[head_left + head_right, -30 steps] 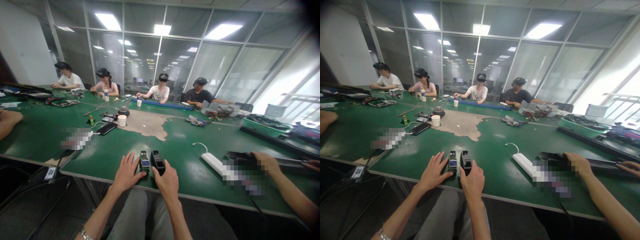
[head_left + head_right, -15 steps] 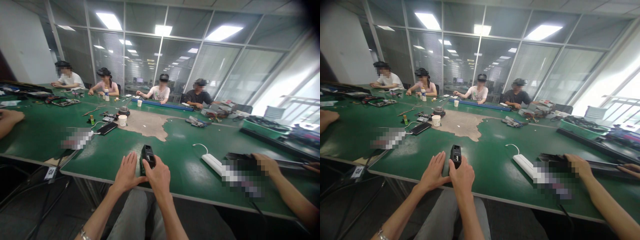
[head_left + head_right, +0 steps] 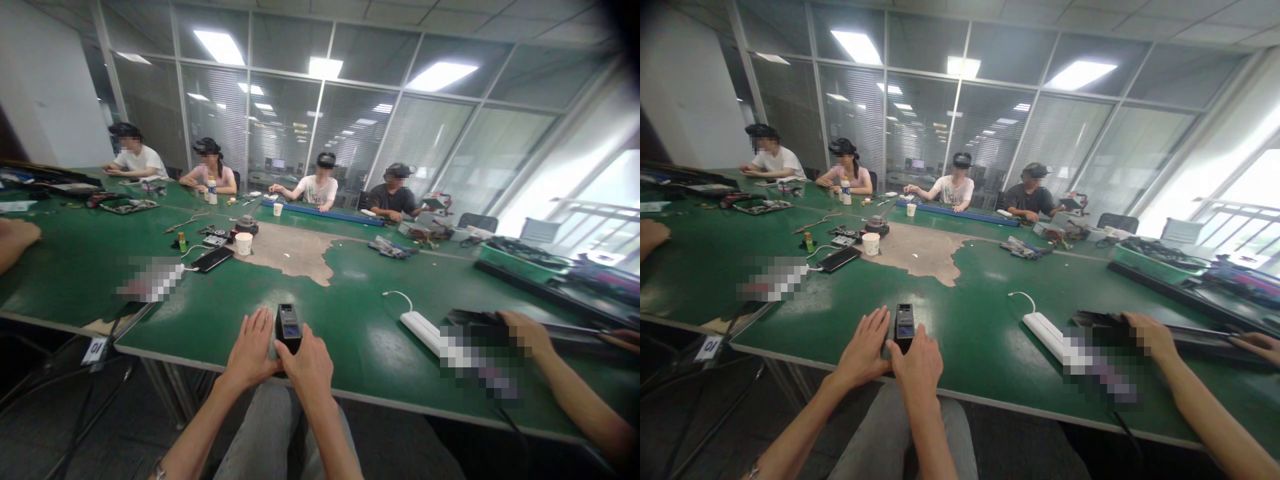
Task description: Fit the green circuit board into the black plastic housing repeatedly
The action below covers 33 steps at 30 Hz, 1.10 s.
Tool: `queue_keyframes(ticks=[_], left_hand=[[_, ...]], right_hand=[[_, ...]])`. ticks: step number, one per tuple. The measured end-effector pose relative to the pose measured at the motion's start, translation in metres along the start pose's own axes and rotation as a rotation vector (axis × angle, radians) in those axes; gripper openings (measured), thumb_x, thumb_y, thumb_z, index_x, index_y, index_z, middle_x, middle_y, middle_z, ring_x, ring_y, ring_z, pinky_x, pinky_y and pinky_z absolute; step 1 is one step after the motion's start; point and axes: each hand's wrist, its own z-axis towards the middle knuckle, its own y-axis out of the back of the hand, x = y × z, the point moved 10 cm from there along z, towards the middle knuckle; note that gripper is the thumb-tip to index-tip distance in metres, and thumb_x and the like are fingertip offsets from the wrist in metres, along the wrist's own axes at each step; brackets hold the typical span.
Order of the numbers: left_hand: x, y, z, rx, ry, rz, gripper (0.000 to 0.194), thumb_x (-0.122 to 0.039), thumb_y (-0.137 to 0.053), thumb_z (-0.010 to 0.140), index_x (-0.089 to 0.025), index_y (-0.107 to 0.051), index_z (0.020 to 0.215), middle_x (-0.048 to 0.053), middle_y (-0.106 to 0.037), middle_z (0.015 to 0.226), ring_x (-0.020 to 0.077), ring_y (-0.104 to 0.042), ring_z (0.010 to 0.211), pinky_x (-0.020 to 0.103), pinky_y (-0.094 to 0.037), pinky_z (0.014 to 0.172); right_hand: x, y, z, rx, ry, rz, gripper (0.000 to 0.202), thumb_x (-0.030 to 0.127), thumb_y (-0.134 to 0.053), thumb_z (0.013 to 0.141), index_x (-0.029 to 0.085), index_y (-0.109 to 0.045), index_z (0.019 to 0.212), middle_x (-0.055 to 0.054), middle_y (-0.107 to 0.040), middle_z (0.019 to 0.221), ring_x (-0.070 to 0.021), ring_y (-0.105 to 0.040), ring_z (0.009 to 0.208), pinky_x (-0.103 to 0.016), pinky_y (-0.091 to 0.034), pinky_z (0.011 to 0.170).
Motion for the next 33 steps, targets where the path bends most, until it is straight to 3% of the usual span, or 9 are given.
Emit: queue_keyframes(ticks=[5, 10, 14, 20, 30, 33], left_hand=[[-0.001, -0.002, 0.001, 0.008, -0.017, 0.018, 0.079, -0.052, -0.053, 0.080, -0.015, -0.031, 0.147, 0.015, -0.027, 0.155, 0.0325, -0.020, 0.144, 0.055, -0.017, 0.116], [-0.001, -0.002, 0.002, -0.011, -0.017, 0.029, 0.088, -0.070, -0.048, 0.080, -0.013, -0.031, 0.146, 0.017, -0.028, 0.154, 0.0330, -0.022, 0.143, 0.055, -0.018, 0.116], [-0.002, -0.001, 0.003, -0.029, -0.017, 0.026, 0.088, -0.074, -0.044, 0.081, -0.017, -0.032, 0.146, 0.015, -0.029, 0.154, 0.0328, -0.023, 0.143, 0.056, -0.019, 0.115], [-0.003, -0.002, 0.003, -0.038, -0.025, 0.031, 0.081, -0.073, -0.042, 0.084, -0.023, -0.031, 0.147, 0.012, -0.029, 0.155, 0.0329, -0.022, 0.143, 0.057, -0.019, 0.114], [-0.002, -0.003, 0.004, -0.047, -0.040, 0.066, 0.081, -0.074, -0.040, 0.084, -0.024, -0.031, 0.148, 0.011, -0.029, 0.155, 0.0329, -0.024, 0.142, 0.057, -0.021, 0.114], [-0.002, -0.002, 0.003, -0.038, -0.037, 0.063, 0.081, -0.074, -0.040, 0.084, -0.024, -0.031, 0.147, 0.011, -0.028, 0.155, 0.0327, -0.023, 0.143, 0.056, -0.020, 0.114]], right_hand=[[0.003, 0.005, 0.000, -0.048, -0.002, 0.082, 0.035, 0.044, -0.059, 0.083, 0.019, -0.063, 0.107, -0.009, -0.068, 0.090, -0.0242, -0.064, 0.089, -0.030, -0.044, 0.078], [-0.005, 0.027, 0.008, -0.194, 0.056, 0.259, 0.039, 0.044, -0.056, 0.085, 0.021, -0.060, 0.116, -0.007, -0.068, 0.099, -0.0233, -0.062, 0.096, -0.029, -0.043, 0.084], [-0.034, 0.041, 0.014, -0.292, -0.001, 0.287, 0.044, 0.045, -0.053, 0.087, 0.017, -0.058, 0.120, -0.011, -0.067, 0.104, -0.0238, -0.061, 0.100, -0.029, -0.042, 0.087], [-0.067, 0.028, 0.015, -0.294, -0.070, 0.178, 0.043, 0.044, -0.054, 0.086, 0.015, -0.059, 0.117, -0.012, -0.067, 0.099, -0.0256, -0.062, 0.094, -0.032, -0.042, 0.083], [-0.075, 0.008, 0.016, -0.311, 0.001, 0.132, 0.042, 0.045, -0.056, 0.085, 0.014, -0.061, 0.112, -0.013, -0.067, 0.099, -0.0268, -0.060, 0.096, -0.034, -0.043, 0.084], [-0.077, 0.004, 0.015, -0.342, 0.032, 0.105, 0.051, 0.048, -0.059, 0.082, 0.010, -0.060, 0.117, -0.017, -0.066, 0.108, -0.0294, -0.058, 0.102, -0.037, -0.042, 0.089]])
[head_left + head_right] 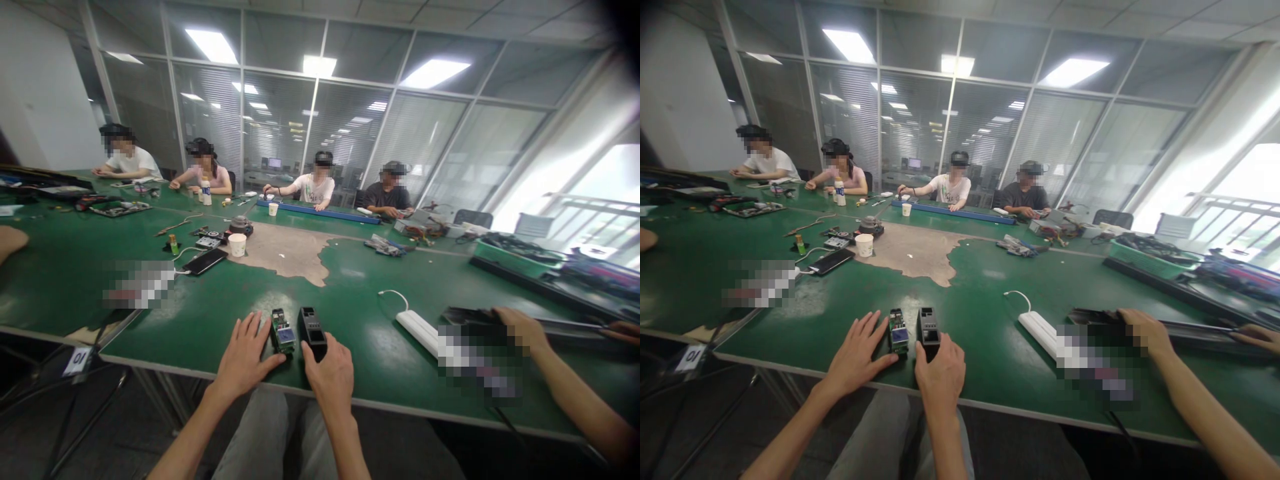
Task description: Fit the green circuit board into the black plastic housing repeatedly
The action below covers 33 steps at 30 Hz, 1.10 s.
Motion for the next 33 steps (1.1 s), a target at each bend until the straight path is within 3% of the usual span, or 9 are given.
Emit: queue_keyframes(ticks=[3, 7, 11, 15, 23, 28, 33], left_hand=[[0.000, 0.001, 0.000, 0.006, 0.005, -0.005, 0.081, -0.074, -0.039, 0.084, -0.024, -0.031, 0.147, 0.011, -0.028, 0.155, 0.0325, -0.022, 0.143, 0.056, -0.019, 0.115], [0.000, 0.000, 0.000, 0.013, 0.007, -0.020, 0.079, -0.073, -0.040, 0.085, -0.024, -0.033, 0.147, 0.011, -0.029, 0.155, 0.0325, -0.022, 0.143, 0.057, -0.019, 0.115], [-0.001, 0.001, 0.001, 0.019, 0.009, -0.030, 0.078, -0.072, -0.040, 0.086, -0.024, -0.033, 0.147, 0.011, -0.029, 0.155, 0.0323, -0.022, 0.143, 0.058, -0.019, 0.115], [-0.002, 0.003, 0.001, 0.021, 0.018, -0.023, 0.077, -0.071, -0.040, 0.086, -0.024, -0.034, 0.146, 0.012, -0.029, 0.155, 0.0326, -0.022, 0.143, 0.058, -0.019, 0.115], [-0.004, 0.007, 0.000, 0.019, 0.013, -0.022, 0.074, -0.068, -0.042, 0.087, -0.026, -0.032, 0.146, 0.011, -0.030, 0.154, 0.0322, -0.023, 0.143, 0.058, -0.021, 0.114], [-0.003, 0.006, -0.001, 0.032, 0.019, -0.013, 0.071, -0.062, -0.046, 0.088, -0.027, -0.030, 0.147, 0.011, -0.029, 0.155, 0.0322, -0.022, 0.143, 0.059, -0.021, 0.114], [-0.003, 0.007, -0.001, 0.041, 0.017, -0.006, 0.069, -0.060, -0.046, 0.088, -0.024, -0.035, 0.145, 0.011, -0.028, 0.155, 0.0323, -0.021, 0.143, 0.057, -0.020, 0.115]], right_hand=[[-0.001, 0.001, -0.003, -0.058, 0.014, 0.006, 0.068, 0.052, -0.062, 0.079, 0.004, -0.053, 0.126, -0.023, -0.061, 0.118, -0.0319, -0.055, 0.110, -0.040, -0.040, 0.093], [-0.001, 0.002, -0.004, -0.042, 0.006, 0.108, 0.053, 0.050, -0.058, 0.082, 0.011, -0.061, 0.118, -0.018, -0.066, 0.111, -0.0296, -0.057, 0.109, -0.040, -0.041, 0.092], [0.000, 0.009, 0.004, 0.002, -0.111, 0.293, 0.051, 0.053, -0.056, 0.082, 0.015, -0.063, 0.116, -0.013, -0.068, 0.108, -0.0269, -0.062, 0.101, -0.036, -0.045, 0.088], [0.022, 0.015, 0.013, 0.061, -0.112, 0.407, 0.050, 0.054, -0.055, 0.083, 0.017, -0.064, 0.115, -0.012, -0.069, 0.105, -0.0255, -0.063, 0.100, -0.033, -0.045, 0.086], [0.063, 0.010, 0.008, 0.095, -0.002, 0.355, 0.041, 0.051, -0.054, 0.084, 0.019, -0.066, 0.107, -0.009, -0.070, 0.096, -0.0231, -0.065, 0.092, -0.030, -0.045, 0.082], [0.073, 0.007, 0.006, 0.096, 0.017, 0.262, 0.041, 0.045, -0.058, 0.083, 0.017, -0.064, 0.112, -0.011, -0.069, 0.101, -0.0246, -0.063, 0.096, -0.032, -0.043, 0.086], [0.075, -0.005, 0.004, 0.179, 0.010, 0.169, 0.036, 0.043, -0.058, 0.082, 0.020, -0.064, 0.110, -0.009, -0.069, 0.096, -0.0244, -0.064, 0.093, -0.031, -0.043, 0.083]])
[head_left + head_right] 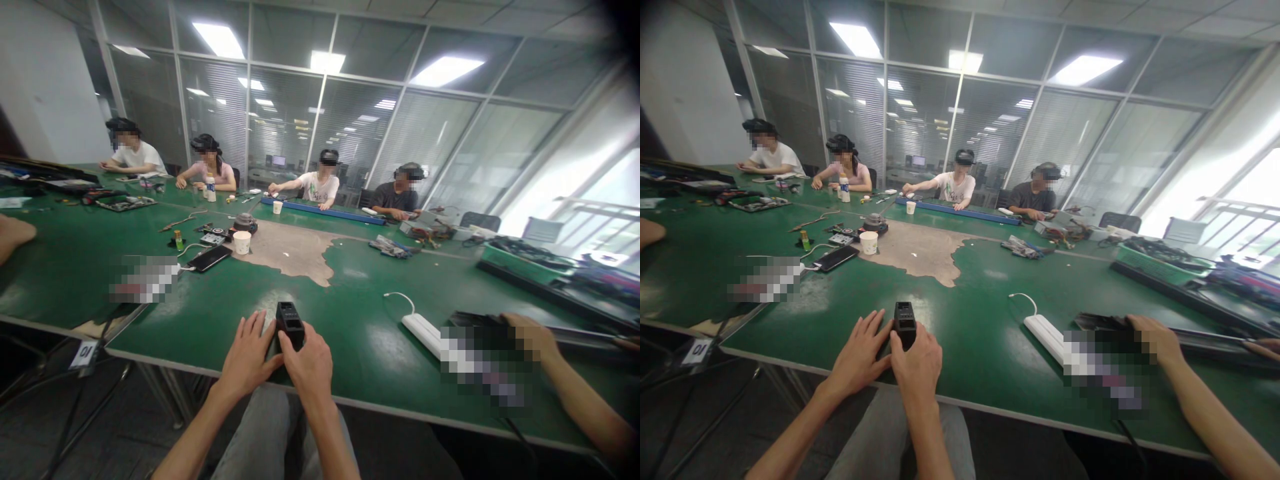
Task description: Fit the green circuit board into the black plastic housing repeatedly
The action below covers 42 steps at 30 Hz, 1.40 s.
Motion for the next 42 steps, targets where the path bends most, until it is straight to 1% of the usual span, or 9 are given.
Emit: queue_keyframes(ticks=[4, 9, 11, 18, 22, 26, 33, 39, 42], left_hand=[[0.002, -0.002, 0.000, -0.001, 0.012, 0.007, 0.071, -0.061, -0.048, 0.084, -0.018, -0.042, 0.140, 0.014, -0.028, 0.155, 0.0332, -0.020, 0.143, 0.055, -0.018, 0.116], [0.004, -0.004, 0.000, -0.023, 0.008, 0.014, 0.076, -0.053, -0.048, 0.084, -0.012, -0.033, 0.145, 0.015, -0.027, 0.155, 0.0322, -0.020, 0.144, 0.053, -0.017, 0.117], [0.004, -0.005, 0.000, -0.024, 0.005, 0.012, 0.077, -0.052, -0.049, 0.083, -0.013, -0.031, 0.147, 0.015, -0.027, 0.155, 0.0319, -0.020, 0.144, 0.053, -0.017, 0.117], [0.003, -0.004, 0.001, -0.003, 0.011, 0.011, 0.077, -0.056, -0.050, 0.084, -0.015, -0.032, 0.146, 0.014, -0.027, 0.155, 0.0324, -0.020, 0.144, 0.055, -0.017, 0.116], [0.001, -0.002, 0.001, -0.007, 0.012, 0.001, 0.082, -0.065, -0.050, 0.082, -0.016, -0.031, 0.146, 0.015, -0.029, 0.154, 0.0327, -0.020, 0.144, 0.056, -0.018, 0.116], [0.001, -0.002, 0.002, -0.011, 0.019, -0.012, 0.088, -0.076, -0.046, 0.079, -0.017, -0.035, 0.145, 0.015, -0.029, 0.154, 0.0338, -0.022, 0.143, 0.057, -0.019, 0.115], [0.000, -0.002, 0.002, -0.006, 0.005, -0.026, 0.080, -0.075, -0.042, 0.082, -0.024, -0.039, 0.143, 0.012, -0.030, 0.154, 0.0332, -0.022, 0.143, 0.059, -0.018, 0.115], [-0.001, -0.002, 0.003, -0.022, -0.002, -0.034, 0.078, -0.074, -0.045, 0.082, -0.025, -0.041, 0.142, 0.012, -0.031, 0.154, 0.0329, -0.023, 0.143, 0.058, -0.018, 0.115], [0.000, -0.003, 0.003, -0.020, -0.003, -0.034, 0.078, -0.073, -0.045, 0.082, -0.025, -0.040, 0.143, 0.012, -0.030, 0.154, 0.0328, -0.023, 0.143, 0.058, -0.018, 0.114]], right_hand=[[-0.009, -0.009, -0.010, 0.014, 0.012, -0.038, 0.039, 0.043, -0.059, 0.082, 0.019, -0.063, 0.112, -0.010, -0.069, 0.097, -0.0259, -0.064, 0.094, -0.033, -0.043, 0.083], [-0.018, -0.013, -0.023, -0.077, 0.088, 0.019, 0.059, 0.047, -0.061, 0.080, 0.010, -0.056, 0.126, -0.018, -0.063, 0.119, -0.0304, -0.057, 0.112, -0.040, -0.042, 0.093], [-0.020, -0.012, -0.024, -0.112, 0.083, 0.033, 0.067, 0.050, -0.063, 0.079, 0.007, -0.053, 0.130, -0.020, -0.061, 0.122, -0.0317, -0.055, 0.114, -0.041, -0.042, 0.094], [-0.011, -0.009, -0.018, -0.106, 0.065, 0.120, 0.042, 0.043, -0.058, 0.084, 0.016, -0.062, 0.116, -0.013, -0.068, 0.108, -0.0260, -0.062, 0.102, -0.037, -0.045, 0.090], [-0.015, 0.004, -0.012, -0.162, 0.029, 0.220, 0.047, 0.047, -0.058, 0.084, 0.016, -0.060, 0.119, -0.013, -0.066, 0.114, -0.0257, -0.060, 0.107, -0.037, -0.043, 0.094], [-0.031, 0.020, -0.005, -0.241, -0.004, 0.282, 0.053, 0.050, -0.057, 0.084, 0.015, -0.057, 0.123, -0.013, -0.064, 0.119, -0.0254, -0.058, 0.111, -0.036, -0.042, 0.096], [-0.067, 0.017, -0.005, -0.248, -0.044, 0.152, 0.054, 0.052, -0.052, 0.086, 0.012, -0.058, 0.121, -0.017, -0.065, 0.112, -0.0286, -0.058, 0.107, -0.039, -0.042, 0.093], [-0.073, 0.010, -0.011, -0.261, 0.004, 0.013, 0.051, 0.050, -0.053, 0.086, 0.010, -0.059, 0.117, -0.019, -0.063, 0.116, -0.0311, -0.052, 0.115, -0.043, -0.039, 0.097], [-0.072, 0.008, -0.011, -0.241, 0.009, -0.050, 0.061, 0.050, -0.058, 0.083, 0.006, -0.056, 0.124, -0.021, -0.061, 0.121, -0.0329, -0.049, 0.119, -0.044, -0.038, 0.098]])
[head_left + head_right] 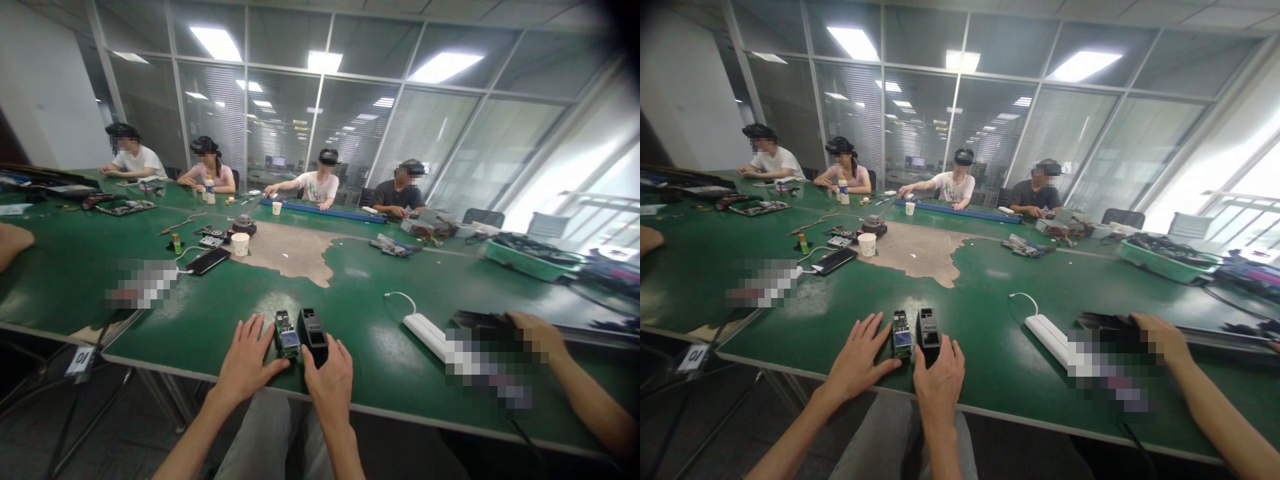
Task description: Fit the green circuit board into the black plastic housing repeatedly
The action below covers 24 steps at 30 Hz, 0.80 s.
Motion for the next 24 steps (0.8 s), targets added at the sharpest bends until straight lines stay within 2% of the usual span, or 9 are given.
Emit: queue_keyframes(ticks=[4, 9, 14, 18, 24], left_hand=[[0.000, 0.000, 0.000, 0.004, 0.002, 0.007, 0.078, -0.074, -0.043, 0.082, -0.024, -0.041, 0.142, 0.012, -0.030, 0.154, 0.0329, -0.023, 0.143, 0.058, -0.019, 0.115], [-0.001, 0.001, 0.001, 0.008, 0.001, 0.004, 0.078, -0.074, -0.043, 0.082, -0.024, -0.041, 0.142, 0.012, -0.031, 0.154, 0.0332, -0.023, 0.142, 0.059, -0.019, 0.114], [-0.002, 0.002, 0.000, 0.006, -0.002, 0.009, 0.077, -0.075, -0.042, 0.083, -0.025, -0.042, 0.141, 0.012, -0.032, 0.153, 0.0332, -0.024, 0.142, 0.059, -0.019, 0.114], [-0.002, 0.005, -0.002, -0.001, 0.002, 0.014, 0.076, -0.074, -0.042, 0.083, -0.025, -0.043, 0.140, 0.012, -0.032, 0.153, 0.0333, -0.024, 0.142, 0.059, -0.019, 0.114], [-0.003, 0.008, -0.003, 0.008, 0.007, 0.007, 0.073, -0.070, -0.045, 0.084, -0.025, -0.041, 0.141, 0.012, -0.032, 0.153, 0.0331, -0.024, 0.142, 0.058, -0.019, 0.114]], right_hand=[[-0.002, 0.004, 0.000, -0.005, -0.035, -0.049, 0.072, 0.051, -0.062, 0.079, 0.002, -0.050, 0.131, -0.024, -0.058, 0.124, -0.0341, -0.049, 0.119, -0.044, -0.039, 0.097], [0.001, 0.006, 0.001, 0.022, -0.017, 0.027, 0.049, 0.046, -0.059, 0.081, 0.013, -0.062, 0.117, -0.016, -0.066, 0.110, -0.0295, -0.058, 0.106, -0.041, -0.041, 0.094], [0.006, 0.016, 0.006, -0.028, -0.076, 0.179, 0.050, 0.051, -0.056, 0.083, 0.014, -0.061, 0.117, -0.014, -0.067, 0.108, -0.0273, -0.061, 0.102, -0.038, -0.043, 0.091], [0.026, 0.019, 0.011, 0.001, -0.070, 0.249, 0.052, 0.052, -0.058, 0.082, 0.016, -0.061, 0.119, -0.013, -0.067, 0.110, -0.0255, -0.062, 0.103, -0.035, -0.044, 0.091], [0.057, 0.007, 0.012, 0.141, -0.007, 0.171, 0.046, 0.048, -0.057, 0.082, 0.015, -0.063, 0.114, -0.011, -0.069, 0.100, -0.0247, -0.064, 0.095, -0.034, -0.045, 0.087]])
